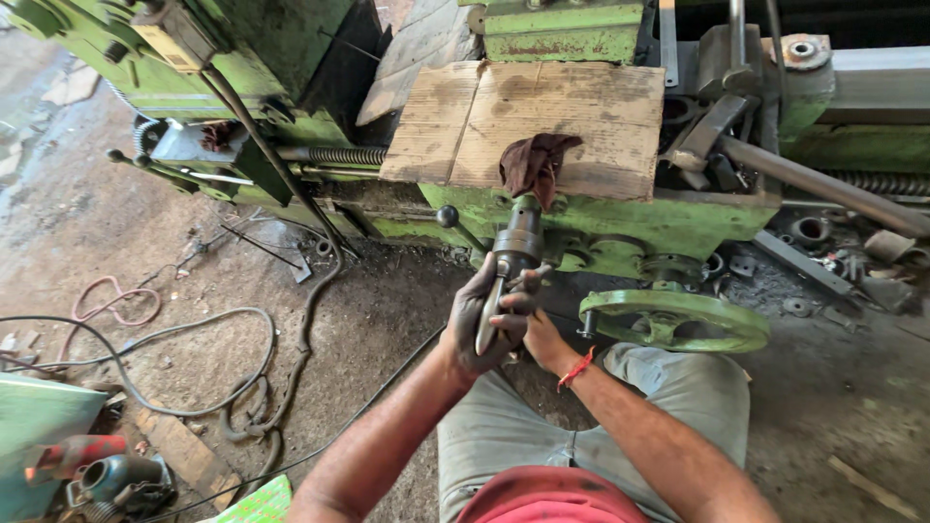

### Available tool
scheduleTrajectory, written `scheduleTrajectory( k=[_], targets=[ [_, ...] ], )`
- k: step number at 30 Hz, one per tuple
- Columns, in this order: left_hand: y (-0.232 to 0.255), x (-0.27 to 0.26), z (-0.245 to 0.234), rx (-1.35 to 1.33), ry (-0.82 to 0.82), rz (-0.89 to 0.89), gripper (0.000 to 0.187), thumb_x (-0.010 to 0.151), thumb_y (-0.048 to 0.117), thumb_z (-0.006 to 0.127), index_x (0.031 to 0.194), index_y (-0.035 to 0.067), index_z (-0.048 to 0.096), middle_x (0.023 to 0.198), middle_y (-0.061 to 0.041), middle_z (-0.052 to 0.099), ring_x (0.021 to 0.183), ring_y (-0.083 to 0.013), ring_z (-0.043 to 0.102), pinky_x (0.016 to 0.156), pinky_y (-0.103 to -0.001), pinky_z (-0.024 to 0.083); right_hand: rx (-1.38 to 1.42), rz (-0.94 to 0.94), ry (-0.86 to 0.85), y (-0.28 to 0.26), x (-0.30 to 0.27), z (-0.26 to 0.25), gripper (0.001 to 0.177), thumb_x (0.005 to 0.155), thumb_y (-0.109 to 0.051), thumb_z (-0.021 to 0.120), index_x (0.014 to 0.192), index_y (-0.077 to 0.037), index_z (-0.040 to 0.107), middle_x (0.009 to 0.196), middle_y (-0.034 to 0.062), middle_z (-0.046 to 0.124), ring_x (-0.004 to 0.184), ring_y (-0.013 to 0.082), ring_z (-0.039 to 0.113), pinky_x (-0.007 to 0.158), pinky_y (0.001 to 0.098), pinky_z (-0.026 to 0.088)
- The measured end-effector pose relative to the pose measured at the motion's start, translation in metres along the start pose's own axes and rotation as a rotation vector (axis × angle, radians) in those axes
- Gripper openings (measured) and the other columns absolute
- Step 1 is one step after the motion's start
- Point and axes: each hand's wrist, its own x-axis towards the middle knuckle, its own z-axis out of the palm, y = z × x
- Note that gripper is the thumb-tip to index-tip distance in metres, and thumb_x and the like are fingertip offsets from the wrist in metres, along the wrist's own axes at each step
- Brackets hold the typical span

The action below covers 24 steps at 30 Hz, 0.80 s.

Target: The person operates a green metal lathe, using a hand lever to move the tool post and a wheel to control the chuck. They repeatedly adjust the tool position against a metal workpiece mounted in the chuck.

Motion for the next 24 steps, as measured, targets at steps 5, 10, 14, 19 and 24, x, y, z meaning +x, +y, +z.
scheduleTrajectory(
  k=[5, 10, 14, 19, 24],
  targets=[
    [-0.015, 0.009, -0.002, -0.022, 0.007, 0.122, 0.044, 0.109, 0.032, 0.053, 0.138, 0.000, 0.044, 0.123, -0.015, 0.062, 0.078, -0.0104, 0.057, 0.052, -0.020, 0.047, 0.109, 0.447, 0.246, -0.047, 0.009, -0.006, 0.041, 0.105, -0.032, 0.037, 0.131, -0.004, 0.053, 0.111, 0.0087, 0.074, 0.089, 0.0209, 0.076, 0.081, 0.0323, 0.063],
    [-0.023, 0.021, -0.027, 0.016, 0.076, 0.249, 0.022, 0.108, 0.025, 0.054, 0.115, 0.004, 0.055, 0.123, -0.012, 0.066, 0.078, -0.0089, 0.058, 0.050, -0.019, 0.045, 0.152, 0.582, 0.306, -0.126, 0.022, -0.017, 0.046, 0.108, -0.040, 0.040, 0.121, 0.000, 0.059, 0.096, 0.0106, 0.073, 0.080, 0.0265, 0.075, 0.074, 0.0407, 0.064],
    [-0.027, 0.027, -0.036, 0.147, 0.077, 0.290, 0.020, 0.111, 0.024, 0.056, 0.115, 0.006, 0.059, 0.106, -0.003, 0.064, 0.078, -0.0062, 0.057, 0.051, -0.018, 0.044, -0.528, 0.356, 0.151, -0.190, 0.025, -0.012, 0.038, 0.109, -0.033, 0.050, 0.109, 0.000, 0.069, 0.085, 0.0136, 0.073, 0.075, 0.0337, 0.071, 0.069, 0.0395, 0.057],
    [-0.042, 0.031, -0.038, 0.414, 0.220, 0.293, 0.023, 0.102, 0.032, 0.065, 0.109, 0.010, 0.066, 0.077, 0.003, 0.057, 0.058, -0.0071, 0.049, 0.046, -0.018, 0.041, -1.149, 0.030, 0.122, -0.253, 0.035, 0.020, 0.024, 0.098, -0.018, 0.062, 0.109, -0.002, 0.075, 0.085, 0.0173, 0.073, 0.074, 0.0255, 0.071, 0.068, 0.0388, 0.054],
    [-0.053, 0.044, -0.055, 0.541, 0.289, 0.419, 0.019, 0.103, 0.028, 0.067, 0.102, 0.009, 0.062, 0.080, 0.003, 0.057, 0.067, -0.0056, 0.052, 0.054, -0.021, 0.041, -1.114, -0.068, 0.104, -0.280, 0.047, 0.051, 0.022, 0.101, -0.019, 0.061, 0.111, -0.002, 0.072, 0.096, 0.0155, 0.076, 0.083, 0.0262, 0.077, 0.074, 0.0379, 0.057]
  ],
)
